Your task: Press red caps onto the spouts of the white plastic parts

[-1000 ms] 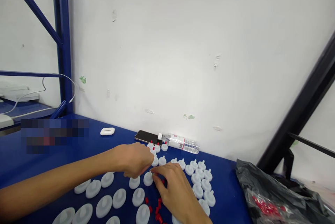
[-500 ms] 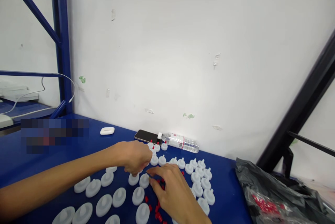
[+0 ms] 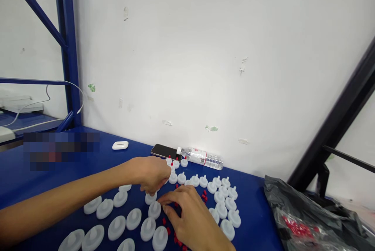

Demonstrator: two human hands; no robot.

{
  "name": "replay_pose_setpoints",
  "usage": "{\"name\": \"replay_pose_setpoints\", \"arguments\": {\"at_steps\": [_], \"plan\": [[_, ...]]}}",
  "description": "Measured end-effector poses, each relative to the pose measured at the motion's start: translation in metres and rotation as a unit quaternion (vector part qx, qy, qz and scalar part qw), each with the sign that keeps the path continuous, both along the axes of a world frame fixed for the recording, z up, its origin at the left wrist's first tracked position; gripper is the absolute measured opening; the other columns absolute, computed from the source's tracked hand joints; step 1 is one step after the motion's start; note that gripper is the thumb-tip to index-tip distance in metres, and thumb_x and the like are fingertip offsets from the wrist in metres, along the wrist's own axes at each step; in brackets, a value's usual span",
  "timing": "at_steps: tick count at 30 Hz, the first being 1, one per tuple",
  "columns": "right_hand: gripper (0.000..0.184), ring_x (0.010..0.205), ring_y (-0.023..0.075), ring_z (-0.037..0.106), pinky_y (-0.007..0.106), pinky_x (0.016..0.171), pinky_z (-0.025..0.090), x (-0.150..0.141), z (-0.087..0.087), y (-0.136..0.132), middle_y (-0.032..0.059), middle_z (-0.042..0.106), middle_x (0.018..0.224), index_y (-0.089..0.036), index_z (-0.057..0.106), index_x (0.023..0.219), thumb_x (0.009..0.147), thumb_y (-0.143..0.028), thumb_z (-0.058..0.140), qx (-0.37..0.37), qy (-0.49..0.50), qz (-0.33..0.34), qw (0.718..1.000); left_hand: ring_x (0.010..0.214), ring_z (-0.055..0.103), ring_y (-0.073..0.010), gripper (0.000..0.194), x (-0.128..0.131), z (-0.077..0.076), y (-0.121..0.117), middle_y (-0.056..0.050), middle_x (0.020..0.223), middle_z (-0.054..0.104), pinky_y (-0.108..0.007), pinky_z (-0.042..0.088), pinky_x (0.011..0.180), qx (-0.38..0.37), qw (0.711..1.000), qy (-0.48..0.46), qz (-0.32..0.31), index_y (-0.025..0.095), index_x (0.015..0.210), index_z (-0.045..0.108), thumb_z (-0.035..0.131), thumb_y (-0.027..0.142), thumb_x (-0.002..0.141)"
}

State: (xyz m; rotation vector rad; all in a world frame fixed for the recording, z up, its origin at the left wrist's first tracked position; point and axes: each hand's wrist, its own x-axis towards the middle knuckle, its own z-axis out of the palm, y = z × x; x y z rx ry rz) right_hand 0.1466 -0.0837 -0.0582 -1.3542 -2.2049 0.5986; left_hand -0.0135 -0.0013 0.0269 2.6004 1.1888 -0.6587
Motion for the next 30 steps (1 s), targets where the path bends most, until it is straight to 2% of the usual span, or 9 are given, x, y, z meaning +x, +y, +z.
{"name": "replay_pose_setpoints", "arguments": {"at_steps": [3,5,9,11,14,18,22,27,30], "plan": [[0.026,0.114,0.0251,0.060,0.037,0.100,0.046,0.001,0.002,0.001,0.0001,0.073,0.112,-0.035,0.076,0.113,0.100,-0.030,0.054,0.010,-0.002,-0.001,1.000,0.053,0.068,-0.0196,0.035,-0.004,0.003,-0.001,-0.002,0.046,0.063,-0.026,0.054,0.055,0.004,1.000,-0.009,0.001,0.017,0.045,0.055,0.074,0.013,0.073],[0.024,0.112,0.0251,0.061,0.037,0.099,0.046,0.004,0.003,0.004,0.0009,0.073,0.110,-0.033,0.076,0.112,0.101,-0.031,0.054,0.039,-0.003,-0.020,0.999,0.060,0.072,-0.0232,0.031,-0.008,0.007,-0.001,-0.007,0.058,0.071,-0.030,0.057,0.059,0.036,0.999,-0.026,0.000,0.017,0.053,0.063,0.072,0.024,0.082],[0.026,0.107,0.0261,0.063,0.041,0.097,0.045,0.014,0.006,0.012,0.0024,0.075,0.106,-0.032,0.073,0.113,0.103,-0.033,0.050,0.117,-0.003,-0.084,0.990,0.091,0.074,-0.0314,0.015,-0.013,0.014,0.005,-0.017,0.099,0.077,-0.040,0.059,0.077,0.150,0.986,-0.074,0.009,0.013,0.092,0.075,0.064,0.023,0.092],[0.027,0.107,0.0269,0.064,0.043,0.097,0.044,0.019,0.006,0.014,0.0035,0.075,0.106,-0.031,0.073,0.113,0.103,-0.032,0.048,0.152,-0.014,-0.102,0.983,0.099,0.072,-0.0289,0.018,-0.014,0.010,0.014,-0.015,0.108,0.074,-0.043,0.058,0.085,0.191,0.977,-0.090,0.020,0.012,0.107,0.072,0.060,0.021,0.097],[0.026,0.103,0.0273,0.066,0.045,0.099,0.042,0.023,0.005,0.017,0.0047,0.076,0.101,-0.028,0.073,0.111,0.103,-0.027,0.048,0.190,-0.052,-0.107,0.974,0.104,0.068,-0.0236,0.028,-0.014,-0.004,0.033,-0.009,0.119,0.068,-0.045,0.058,0.090,0.212,0.971,-0.104,0.024,0.015,0.120,0.065,0.063,0.034,0.100],[0.028,0.098,0.0261,0.068,0.047,0.101,0.041,0.025,0.001,0.019,0.0046,0.077,0.099,-0.026,0.073,0.112,0.103,-0.021,0.046,0.203,-0.089,-0.100,0.970,0.105,0.067,-0.0241,0.031,-0.017,-0.024,0.056,-0.010,0.124,0.066,-0.045,0.058,0.088,0.197,0.974,-0.112,0.014,0.016,0.125,0.063,0.064,0.034,0.099],[0.028,0.102,0.0270,0.067,0.047,0.101,0.041,0.024,0.001,0.020,0.0048,0.077,0.101,-0.026,0.072,0.111,0.102,-0.021,0.047,0.197,-0.097,-0.107,0.970,0.106,0.067,-0.0245,0.032,-0.018,-0.034,0.065,-0.010,0.126,0.065,-0.045,0.058,0.089,0.195,0.974,-0.116,0.020,0.017,0.126,0.062,0.064,0.034,0.099],[0.028,0.095,0.0259,0.067,0.049,0.100,0.042,0.026,0.000,0.022,0.0047,0.076,0.097,-0.026,0.071,0.110,0.103,-0.023,0.045,0.208,-0.093,-0.126,0.966,0.106,0.067,-0.0247,0.033,-0.017,-0.030,0.064,-0.010,0.126,0.065,-0.046,0.058,0.090,0.217,0.964,-0.147,0.044,0.017,0.126,0.062,0.064,0.034,0.099],[0.028,0.096,0.0271,0.067,0.050,0.098,0.044,0.028,-0.003,0.025,0.0050,0.076,0.098,-0.026,0.066,0.123,0.103,-0.030,0.046,0.218,-0.068,-0.173,0.958,0.105,0.067,-0.0243,0.032,-0.016,-0.020,0.059,-0.010,0.124,0.065,-0.046,0.058,0.089,0.243,0.949,-0.191,0.056,0.016,0.125,0.063,0.064,0.035,0.099]]}}
